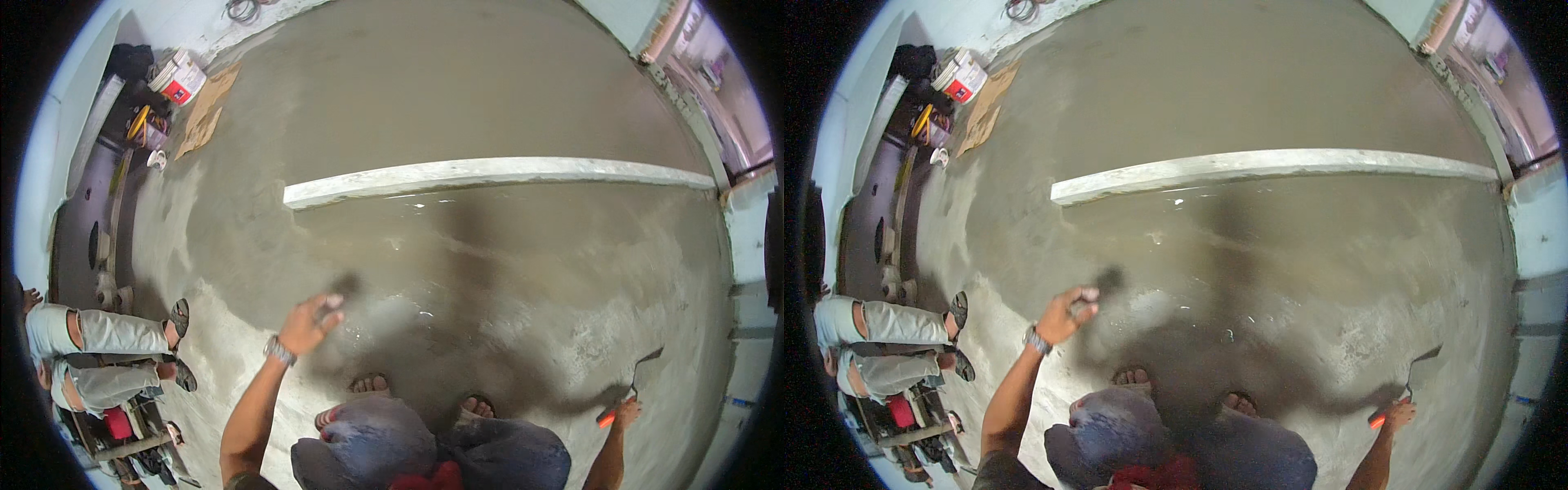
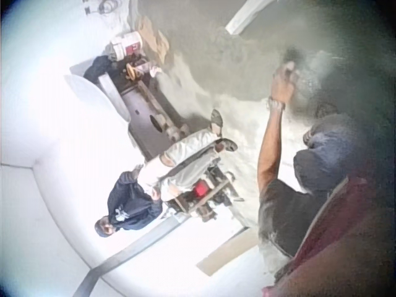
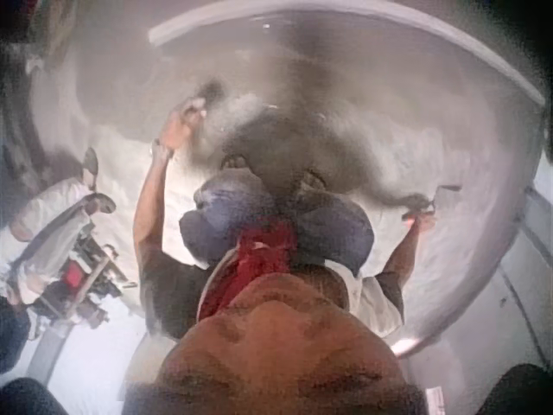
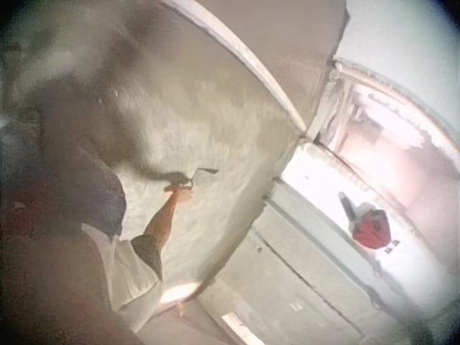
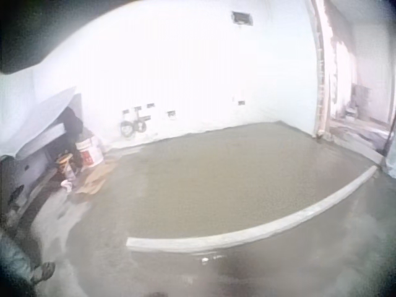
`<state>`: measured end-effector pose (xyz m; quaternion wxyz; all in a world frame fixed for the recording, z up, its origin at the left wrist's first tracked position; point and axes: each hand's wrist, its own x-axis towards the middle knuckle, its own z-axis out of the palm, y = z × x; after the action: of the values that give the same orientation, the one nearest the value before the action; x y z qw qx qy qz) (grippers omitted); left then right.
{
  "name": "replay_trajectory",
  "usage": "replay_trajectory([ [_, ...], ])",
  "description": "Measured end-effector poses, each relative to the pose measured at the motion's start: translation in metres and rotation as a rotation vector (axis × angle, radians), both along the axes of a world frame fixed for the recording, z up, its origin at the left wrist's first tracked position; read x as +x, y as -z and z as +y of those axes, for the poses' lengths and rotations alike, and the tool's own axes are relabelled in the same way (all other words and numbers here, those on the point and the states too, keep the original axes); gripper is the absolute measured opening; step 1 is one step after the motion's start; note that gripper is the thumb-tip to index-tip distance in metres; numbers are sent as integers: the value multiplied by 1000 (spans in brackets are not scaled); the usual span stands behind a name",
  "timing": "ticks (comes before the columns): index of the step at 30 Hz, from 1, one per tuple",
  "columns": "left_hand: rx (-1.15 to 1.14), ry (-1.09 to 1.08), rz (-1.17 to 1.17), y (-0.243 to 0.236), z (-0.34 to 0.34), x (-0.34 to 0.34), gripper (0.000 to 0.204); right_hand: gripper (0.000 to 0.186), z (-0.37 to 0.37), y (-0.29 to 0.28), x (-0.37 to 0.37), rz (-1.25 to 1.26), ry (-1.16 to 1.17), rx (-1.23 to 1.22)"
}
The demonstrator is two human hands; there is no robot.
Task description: The person uses a long straightedge to level wet concrete on a floor. They repeatedly pull the straightedge across the surface to create a flat plane, occasionally using a trowel to fill low spots.
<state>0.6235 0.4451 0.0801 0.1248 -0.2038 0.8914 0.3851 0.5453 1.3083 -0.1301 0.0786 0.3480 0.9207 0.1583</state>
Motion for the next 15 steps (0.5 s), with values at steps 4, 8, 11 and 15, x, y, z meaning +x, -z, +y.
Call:
replay_trajectory([
  [4,-310,23,274,41,-58,-62,48,74,-35,-56,-72,271,-448,-169],
  [8,-395,-74,371,58,-102,-123,58,73,-216,-117,-162,139,-722,-395],
  [11,-491,-76,430,84,-119,-165,61,75,-313,-140,-222,-6,-913,-387],
  [15,-592,-21,280,110,-152,-185,75,68,-489,-162,-265,-89,-1090,-476],
])
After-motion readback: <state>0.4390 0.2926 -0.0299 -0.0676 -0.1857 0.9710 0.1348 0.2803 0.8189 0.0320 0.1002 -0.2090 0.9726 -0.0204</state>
